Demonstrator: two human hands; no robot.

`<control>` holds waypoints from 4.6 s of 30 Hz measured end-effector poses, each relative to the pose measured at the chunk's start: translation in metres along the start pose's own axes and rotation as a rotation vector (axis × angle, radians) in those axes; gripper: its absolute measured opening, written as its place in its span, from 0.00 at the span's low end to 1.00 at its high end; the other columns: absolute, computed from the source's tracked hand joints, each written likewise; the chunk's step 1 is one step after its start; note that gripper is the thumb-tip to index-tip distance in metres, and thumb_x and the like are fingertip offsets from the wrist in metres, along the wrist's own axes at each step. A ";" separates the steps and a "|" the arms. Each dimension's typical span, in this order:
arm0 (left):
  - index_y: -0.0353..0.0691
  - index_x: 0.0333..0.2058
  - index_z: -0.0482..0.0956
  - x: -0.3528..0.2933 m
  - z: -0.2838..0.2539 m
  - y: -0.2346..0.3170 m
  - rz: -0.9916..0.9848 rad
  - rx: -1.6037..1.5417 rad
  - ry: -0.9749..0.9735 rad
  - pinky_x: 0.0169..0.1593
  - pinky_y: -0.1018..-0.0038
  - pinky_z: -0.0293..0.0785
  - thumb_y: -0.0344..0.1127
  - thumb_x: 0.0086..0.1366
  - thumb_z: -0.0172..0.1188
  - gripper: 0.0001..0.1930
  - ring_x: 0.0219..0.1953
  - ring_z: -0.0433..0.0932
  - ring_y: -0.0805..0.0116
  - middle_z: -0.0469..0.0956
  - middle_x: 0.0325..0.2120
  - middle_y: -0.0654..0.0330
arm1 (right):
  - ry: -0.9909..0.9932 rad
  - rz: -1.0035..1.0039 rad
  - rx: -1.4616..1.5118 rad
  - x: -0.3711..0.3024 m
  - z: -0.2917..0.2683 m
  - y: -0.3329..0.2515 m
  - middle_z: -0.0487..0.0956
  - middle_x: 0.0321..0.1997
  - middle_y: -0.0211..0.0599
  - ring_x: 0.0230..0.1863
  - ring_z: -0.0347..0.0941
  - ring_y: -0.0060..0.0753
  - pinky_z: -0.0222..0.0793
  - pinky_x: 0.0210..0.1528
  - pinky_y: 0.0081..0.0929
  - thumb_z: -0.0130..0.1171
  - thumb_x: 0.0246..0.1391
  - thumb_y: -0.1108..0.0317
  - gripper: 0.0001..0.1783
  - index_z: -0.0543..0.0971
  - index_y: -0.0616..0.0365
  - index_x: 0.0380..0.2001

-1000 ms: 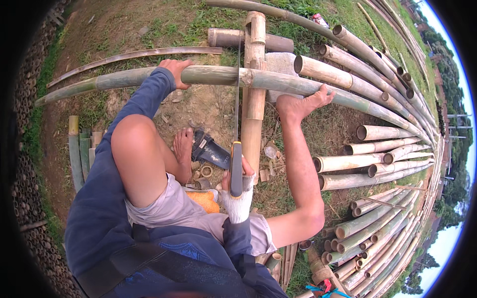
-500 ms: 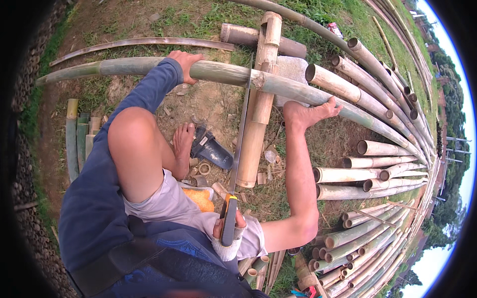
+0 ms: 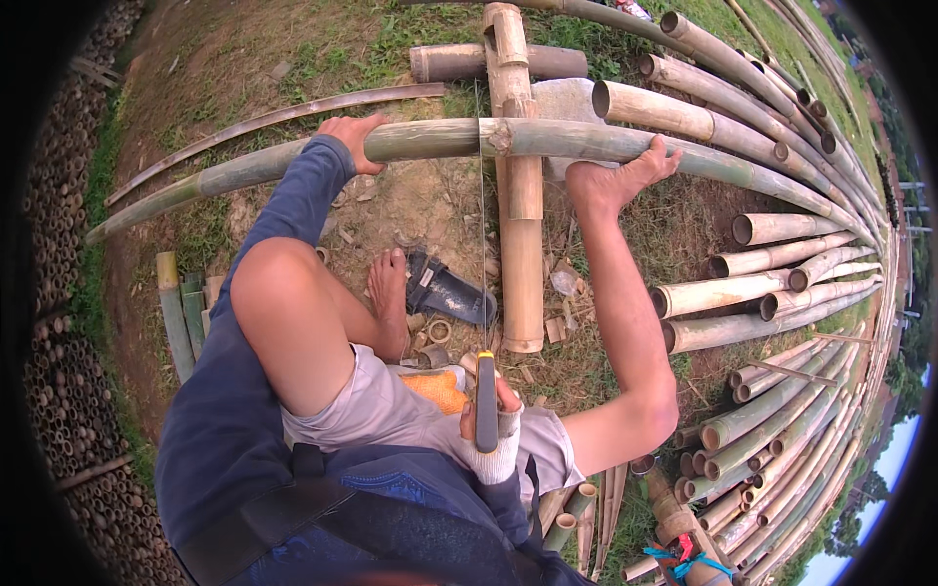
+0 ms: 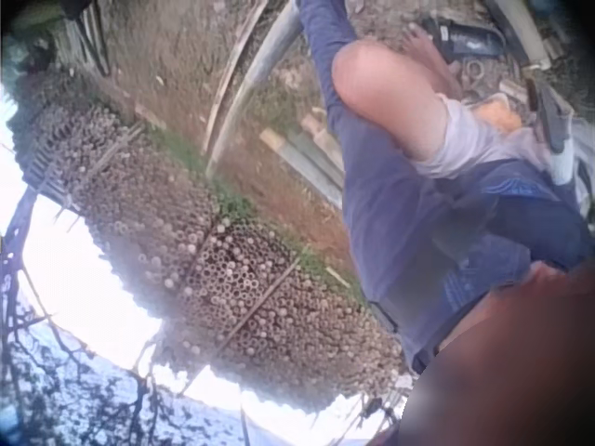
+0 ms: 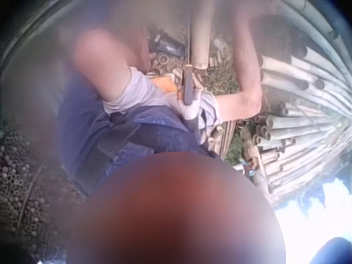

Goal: The person sits on the ground and uses a hand saw to cut long bamboo poles into shorter sections. They repeatedly position each pole, saw through it, and move the cut pieces aside.

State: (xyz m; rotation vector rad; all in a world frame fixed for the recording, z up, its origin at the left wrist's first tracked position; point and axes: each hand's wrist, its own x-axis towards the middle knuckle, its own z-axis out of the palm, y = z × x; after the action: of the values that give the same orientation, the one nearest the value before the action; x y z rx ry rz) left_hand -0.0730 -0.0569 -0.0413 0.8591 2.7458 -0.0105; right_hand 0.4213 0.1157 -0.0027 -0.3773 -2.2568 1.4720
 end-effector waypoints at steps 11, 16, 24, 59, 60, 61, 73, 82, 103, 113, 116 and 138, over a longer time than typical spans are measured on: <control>0.63 0.66 0.74 -0.011 -0.014 0.016 -0.059 0.035 0.013 0.60 0.53 0.80 0.65 0.44 0.78 0.48 0.51 0.86 0.48 0.88 0.49 0.52 | 0.083 -0.138 0.184 0.253 0.097 0.055 0.80 0.59 0.43 0.54 0.79 0.33 0.75 0.59 0.29 0.63 0.61 0.75 0.28 0.72 0.59 0.64; 0.64 0.66 0.74 -0.004 -0.008 0.010 -0.037 0.026 -0.002 0.59 0.53 0.80 0.61 0.44 0.77 0.46 0.49 0.87 0.47 0.88 0.47 0.52 | 0.016 0.095 0.043 0.081 0.032 0.032 0.76 0.63 0.48 0.54 0.79 0.33 0.77 0.56 0.29 0.60 0.61 0.79 0.32 0.67 0.61 0.68; 0.59 0.60 0.77 -0.007 0.004 0.005 0.007 -0.058 0.111 0.54 0.51 0.81 0.57 0.44 0.75 0.41 0.46 0.87 0.45 0.88 0.43 0.53 | -0.016 0.189 0.038 0.090 0.030 0.024 0.76 0.61 0.47 0.53 0.78 0.35 0.73 0.61 0.36 0.62 0.63 0.73 0.32 0.65 0.59 0.69; 0.59 0.65 0.74 -0.007 0.009 0.004 -0.018 -0.041 0.050 0.57 0.55 0.82 0.58 0.46 0.78 0.45 0.47 0.88 0.51 0.89 0.46 0.55 | -0.031 0.247 0.126 0.090 0.033 0.057 0.73 0.61 0.45 0.54 0.74 0.36 0.71 0.60 0.35 0.63 0.63 0.72 0.30 0.66 0.61 0.66; 0.59 0.65 0.74 -0.008 0.009 0.005 -0.016 -0.049 0.052 0.57 0.55 0.82 0.58 0.46 0.78 0.45 0.47 0.87 0.51 0.88 0.46 0.55 | -0.062 0.208 0.175 0.135 0.052 0.073 0.73 0.61 0.45 0.55 0.74 0.36 0.71 0.61 0.35 0.63 0.63 0.72 0.30 0.67 0.61 0.66; 0.59 0.66 0.73 -0.010 0.008 0.007 -0.010 -0.056 0.058 0.57 0.55 0.82 0.57 0.47 0.78 0.45 0.47 0.87 0.51 0.88 0.46 0.55 | -0.074 0.134 0.241 0.171 0.070 0.085 0.74 0.62 0.45 0.55 0.74 0.36 0.70 0.61 0.34 0.63 0.64 0.73 0.29 0.67 0.61 0.66; 0.57 0.67 0.73 0.000 0.004 0.001 -0.004 -0.057 -0.050 0.57 0.54 0.81 0.58 0.46 0.77 0.47 0.47 0.87 0.48 0.88 0.46 0.52 | -0.058 0.100 0.012 -0.016 -0.011 0.017 0.73 0.63 0.48 0.59 0.74 0.34 0.72 0.60 0.31 0.58 0.64 0.74 0.31 0.62 0.63 0.68; 0.46 0.64 0.68 0.044 0.001 0.128 0.114 -0.022 0.137 0.60 0.50 0.78 0.52 0.52 0.81 0.44 0.59 0.80 0.48 0.78 0.56 0.52 | -0.053 0.137 0.213 0.215 0.091 0.088 0.76 0.58 0.43 0.52 0.75 0.31 0.73 0.58 0.31 0.61 0.62 0.79 0.30 0.68 0.60 0.67; 0.41 0.55 0.72 0.052 0.002 0.133 0.106 -0.059 0.137 0.58 0.52 0.80 0.47 0.52 0.80 0.37 0.54 0.84 0.45 0.84 0.49 0.48 | 0.006 -0.008 -0.002 0.091 0.048 0.048 0.76 0.63 0.47 0.55 0.78 0.33 0.76 0.58 0.30 0.61 0.61 0.79 0.31 0.68 0.59 0.67; 0.40 0.55 0.72 0.054 0.006 0.131 0.119 -0.046 0.154 0.58 0.54 0.80 0.48 0.52 0.80 0.37 0.54 0.83 0.45 0.83 0.50 0.48 | 0.023 -0.080 0.069 0.173 0.087 0.086 0.76 0.62 0.47 0.62 0.76 0.42 0.72 0.64 0.34 0.61 0.59 0.78 0.32 0.69 0.60 0.66; 0.39 0.55 0.72 0.053 0.003 0.132 0.114 -0.025 0.156 0.59 0.54 0.80 0.49 0.52 0.79 0.37 0.54 0.83 0.45 0.83 0.50 0.48 | 0.018 0.003 0.108 0.200 0.102 0.095 0.78 0.58 0.43 0.52 0.79 0.39 0.75 0.58 0.33 0.62 0.60 0.76 0.32 0.69 0.59 0.67; 0.42 0.59 0.74 0.052 -0.006 0.133 0.103 -0.059 0.130 0.57 0.54 0.79 0.48 0.50 0.79 0.39 0.53 0.84 0.45 0.85 0.49 0.47 | -0.004 0.227 0.201 0.070 0.054 0.077 0.78 0.60 0.40 0.47 0.78 0.25 0.76 0.52 0.24 0.63 0.57 0.80 0.33 0.70 0.60 0.66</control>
State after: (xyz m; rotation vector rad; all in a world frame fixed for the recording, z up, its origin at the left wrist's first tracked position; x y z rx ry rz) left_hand -0.0412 0.0824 -0.0387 1.0176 2.8009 0.1513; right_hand 0.3343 0.1343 -0.0787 -0.5826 -2.0991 1.7953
